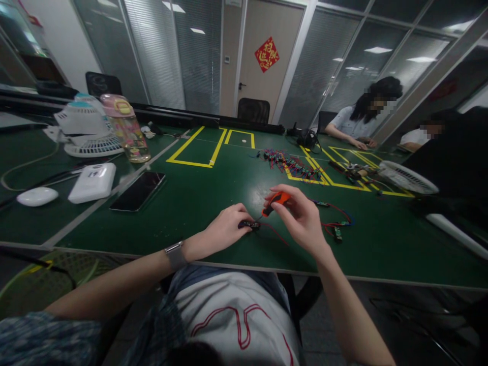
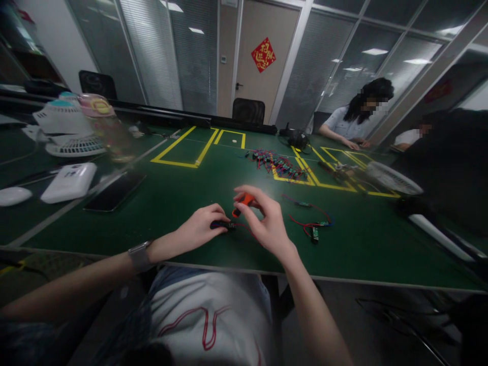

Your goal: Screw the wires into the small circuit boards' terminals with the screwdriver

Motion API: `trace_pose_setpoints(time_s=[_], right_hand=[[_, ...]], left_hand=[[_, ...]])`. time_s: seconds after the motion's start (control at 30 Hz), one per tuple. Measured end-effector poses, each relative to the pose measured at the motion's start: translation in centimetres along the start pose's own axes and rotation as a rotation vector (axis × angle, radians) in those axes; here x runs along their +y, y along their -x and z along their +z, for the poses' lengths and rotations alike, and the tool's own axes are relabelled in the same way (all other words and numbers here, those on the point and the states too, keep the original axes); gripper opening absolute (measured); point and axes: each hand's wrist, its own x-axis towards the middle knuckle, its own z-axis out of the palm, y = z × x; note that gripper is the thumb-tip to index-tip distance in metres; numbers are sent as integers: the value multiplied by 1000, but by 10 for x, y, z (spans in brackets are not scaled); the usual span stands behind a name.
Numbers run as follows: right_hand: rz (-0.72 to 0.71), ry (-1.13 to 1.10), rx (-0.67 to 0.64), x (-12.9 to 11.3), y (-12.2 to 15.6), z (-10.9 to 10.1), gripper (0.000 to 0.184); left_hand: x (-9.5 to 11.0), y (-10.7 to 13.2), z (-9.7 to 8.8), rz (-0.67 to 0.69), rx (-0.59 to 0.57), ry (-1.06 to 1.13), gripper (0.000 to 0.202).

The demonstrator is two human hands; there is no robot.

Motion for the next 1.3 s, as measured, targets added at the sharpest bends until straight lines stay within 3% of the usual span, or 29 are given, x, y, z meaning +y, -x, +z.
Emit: trace_pose_setpoints(time_s=[0.63,0.97,1.13,1.3], right_hand=[[12,-79,117,13,8,2,24],[-8,-141,25,3,2,6,33],[-16,-234,-16,-1,-5,14,20],[-75,-212,75,-5,-15,15,10]], left_hand=[[1,-2,-6,-81,-43,13,13],[-2,-3,-3,-71,-42,23,13],[-3,-3,-2,-83,-42,37,12],[-2,-3,-2,-89,-39,29,12]])
